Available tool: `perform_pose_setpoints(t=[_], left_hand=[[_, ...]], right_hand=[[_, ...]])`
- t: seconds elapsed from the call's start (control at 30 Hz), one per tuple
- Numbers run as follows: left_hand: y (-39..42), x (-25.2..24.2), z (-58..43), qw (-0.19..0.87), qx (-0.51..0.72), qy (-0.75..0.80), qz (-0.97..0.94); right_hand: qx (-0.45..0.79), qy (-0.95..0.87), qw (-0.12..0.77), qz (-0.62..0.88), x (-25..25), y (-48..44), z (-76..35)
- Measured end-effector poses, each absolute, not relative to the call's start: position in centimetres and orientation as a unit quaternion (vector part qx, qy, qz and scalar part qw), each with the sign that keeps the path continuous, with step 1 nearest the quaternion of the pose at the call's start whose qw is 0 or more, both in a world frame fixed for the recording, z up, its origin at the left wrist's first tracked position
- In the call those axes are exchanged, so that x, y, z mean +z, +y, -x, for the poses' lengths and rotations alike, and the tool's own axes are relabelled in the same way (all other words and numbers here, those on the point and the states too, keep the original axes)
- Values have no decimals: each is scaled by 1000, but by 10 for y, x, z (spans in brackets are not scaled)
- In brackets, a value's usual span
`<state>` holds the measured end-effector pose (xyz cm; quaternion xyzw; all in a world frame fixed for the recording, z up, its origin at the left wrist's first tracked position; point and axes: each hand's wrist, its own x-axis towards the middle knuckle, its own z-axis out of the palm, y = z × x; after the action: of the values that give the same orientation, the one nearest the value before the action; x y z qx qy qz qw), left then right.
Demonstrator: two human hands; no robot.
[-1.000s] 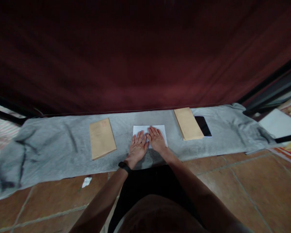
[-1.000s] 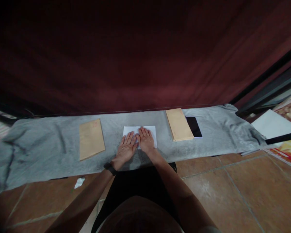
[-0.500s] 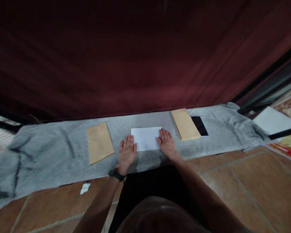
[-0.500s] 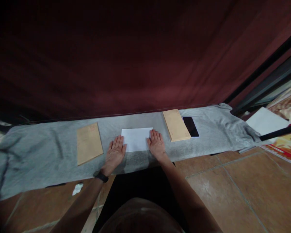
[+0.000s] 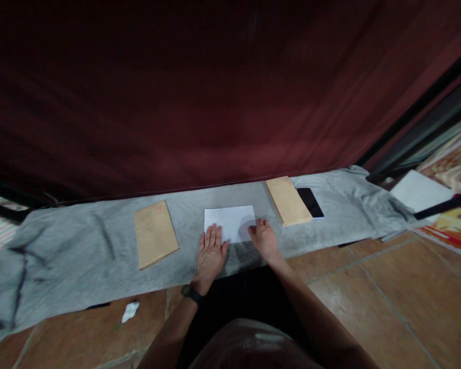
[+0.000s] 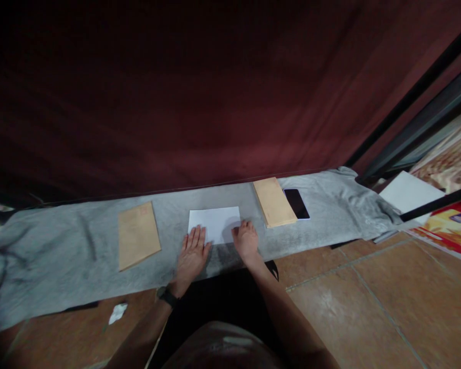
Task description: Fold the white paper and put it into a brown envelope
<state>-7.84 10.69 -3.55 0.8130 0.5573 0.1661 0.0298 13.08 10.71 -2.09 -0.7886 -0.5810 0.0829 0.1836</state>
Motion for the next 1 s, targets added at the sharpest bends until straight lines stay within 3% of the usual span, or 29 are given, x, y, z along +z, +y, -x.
perform_pose_setpoints(t=[0.33,0.53,0.63,0.77,1.0], left_hand=[[107,-33,80,79,212,562,-796],[121,-21,91,200,360,614,-673],[126,-14,102,223,430,625,-612],[123,-6,113,240,463,609,-598],[93,7,118,357,265,441,-780]], right_hand=[[220,-548,291,753,8,130,-138],[123,-591,510,612,74,124,-147],[89,-686,467,551,77,105,-145],[116,-792,323,505,41,70,-137],[177,-819,249,486,6,35,-140]])
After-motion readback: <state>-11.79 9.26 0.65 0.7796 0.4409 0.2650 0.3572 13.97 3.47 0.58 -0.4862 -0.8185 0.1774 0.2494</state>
